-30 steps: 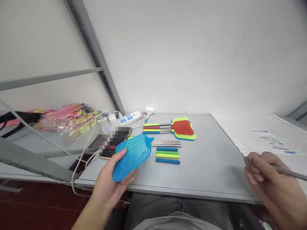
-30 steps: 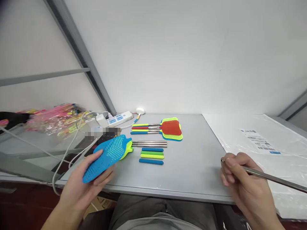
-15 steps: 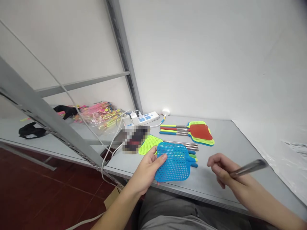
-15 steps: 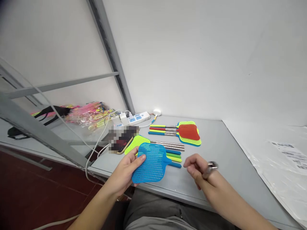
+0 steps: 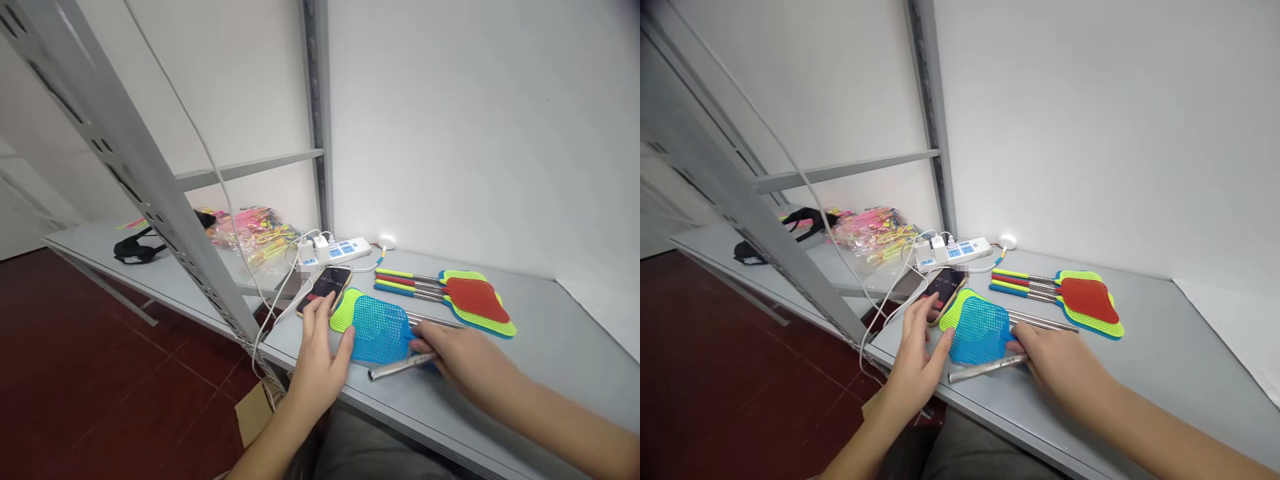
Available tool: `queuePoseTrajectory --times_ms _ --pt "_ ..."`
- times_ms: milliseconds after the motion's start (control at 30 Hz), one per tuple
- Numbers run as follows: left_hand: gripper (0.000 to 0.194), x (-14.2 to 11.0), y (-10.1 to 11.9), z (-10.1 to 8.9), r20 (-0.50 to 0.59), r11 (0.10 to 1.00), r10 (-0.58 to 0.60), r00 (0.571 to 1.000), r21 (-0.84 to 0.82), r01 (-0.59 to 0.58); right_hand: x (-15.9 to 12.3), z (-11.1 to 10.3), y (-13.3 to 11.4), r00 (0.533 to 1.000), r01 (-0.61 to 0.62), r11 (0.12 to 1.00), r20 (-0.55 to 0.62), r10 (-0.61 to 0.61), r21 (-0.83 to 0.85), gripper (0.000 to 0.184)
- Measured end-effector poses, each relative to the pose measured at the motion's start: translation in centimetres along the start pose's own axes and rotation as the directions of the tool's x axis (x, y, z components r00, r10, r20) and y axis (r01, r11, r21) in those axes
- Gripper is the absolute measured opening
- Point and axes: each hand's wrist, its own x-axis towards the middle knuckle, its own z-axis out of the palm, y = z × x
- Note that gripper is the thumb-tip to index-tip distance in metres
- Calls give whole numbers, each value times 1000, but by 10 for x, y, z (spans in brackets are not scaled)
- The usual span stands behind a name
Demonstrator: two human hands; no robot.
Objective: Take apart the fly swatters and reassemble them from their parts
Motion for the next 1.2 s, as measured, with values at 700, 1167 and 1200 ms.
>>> queuePoseTrajectory --times_ms 700,1167,1200 --pt "18 2 -24 -5 -98 946 256 962 228 -228 40 16 -1 997 61 955 64 -45 -290 4" --pt "25 -14 72 29 668 869 159 727 255 -424 -42 -73 12 992 -114 962 84 96 246 14" --pt "25 -15 74 32 665 879 154 731 245 -409 -52 -81 18 983 -179 919 104 151 353 17"
